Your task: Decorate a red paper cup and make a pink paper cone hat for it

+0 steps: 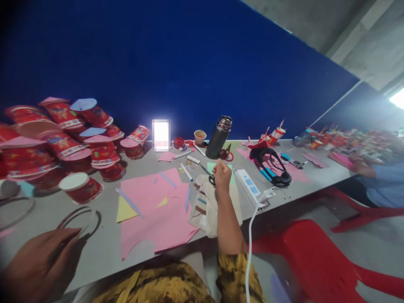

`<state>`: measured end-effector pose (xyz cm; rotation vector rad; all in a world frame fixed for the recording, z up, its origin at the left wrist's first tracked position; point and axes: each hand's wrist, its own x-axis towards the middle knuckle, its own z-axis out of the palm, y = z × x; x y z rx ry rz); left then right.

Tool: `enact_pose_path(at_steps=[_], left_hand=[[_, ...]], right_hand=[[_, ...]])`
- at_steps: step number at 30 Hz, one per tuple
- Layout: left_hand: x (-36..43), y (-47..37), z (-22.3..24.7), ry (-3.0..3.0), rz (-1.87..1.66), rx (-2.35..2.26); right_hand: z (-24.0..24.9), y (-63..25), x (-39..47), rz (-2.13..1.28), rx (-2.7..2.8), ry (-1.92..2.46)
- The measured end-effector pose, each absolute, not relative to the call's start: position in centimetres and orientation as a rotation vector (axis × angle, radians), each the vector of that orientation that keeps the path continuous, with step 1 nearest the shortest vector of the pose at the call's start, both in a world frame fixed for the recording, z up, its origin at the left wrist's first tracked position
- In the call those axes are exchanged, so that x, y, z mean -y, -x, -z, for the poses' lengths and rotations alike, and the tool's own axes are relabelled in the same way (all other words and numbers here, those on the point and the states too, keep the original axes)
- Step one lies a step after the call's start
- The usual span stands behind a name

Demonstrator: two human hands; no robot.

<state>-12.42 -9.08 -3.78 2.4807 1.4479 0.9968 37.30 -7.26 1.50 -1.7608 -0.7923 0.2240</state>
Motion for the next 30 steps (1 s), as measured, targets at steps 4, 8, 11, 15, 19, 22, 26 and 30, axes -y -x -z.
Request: enact_pose_path(at_steps=[4, 8, 11, 15, 19, 22, 26, 30], left_hand=[[8.1, 10.2, 3.2, -2.558, -1.116, -1.278], [7.2, 3.7, 0.3, -2.700, -1.081, -1.047], [6.3, -0.3, -0.9, -2.804, -1.075, -0.907], [5.5, -1.3, -0.9, -2.829, -1.019, -0.969], [5.2, -0.5, -0.3, -2.819, -0.969, -0.984], [5.2, -0.7, 0.0, -2.798, -0.961, -0.980], [5.5, -1.4, 0.8, -2.783, -0.903, -0.943], [5.9, -0.7, 1.6, -2.684, -0.912, -0.900]], right_hand=[[-2.4, -37.4, 8.1, -0.228, 1.116, 1.980], [-3.7, -34.2, 6.0, -0.297, 1.587, 2.207], [-4.2, -32.0, 4.0, -0.310, 1.790, 2.316], [-3.6, -31.2, 2.4, -0.361, 1.874, 2.349], [-2.5, -32.0, 2.0, -0.397, 1.850, 2.354], [-1.5, -32.7, 1.9, -0.444, 1.682, 2.212], [0.1, -33.3, 2.0, -0.570, 1.483, 1.896], [1.3, -33.3, 2.0, -0.617, 1.426, 1.705]])
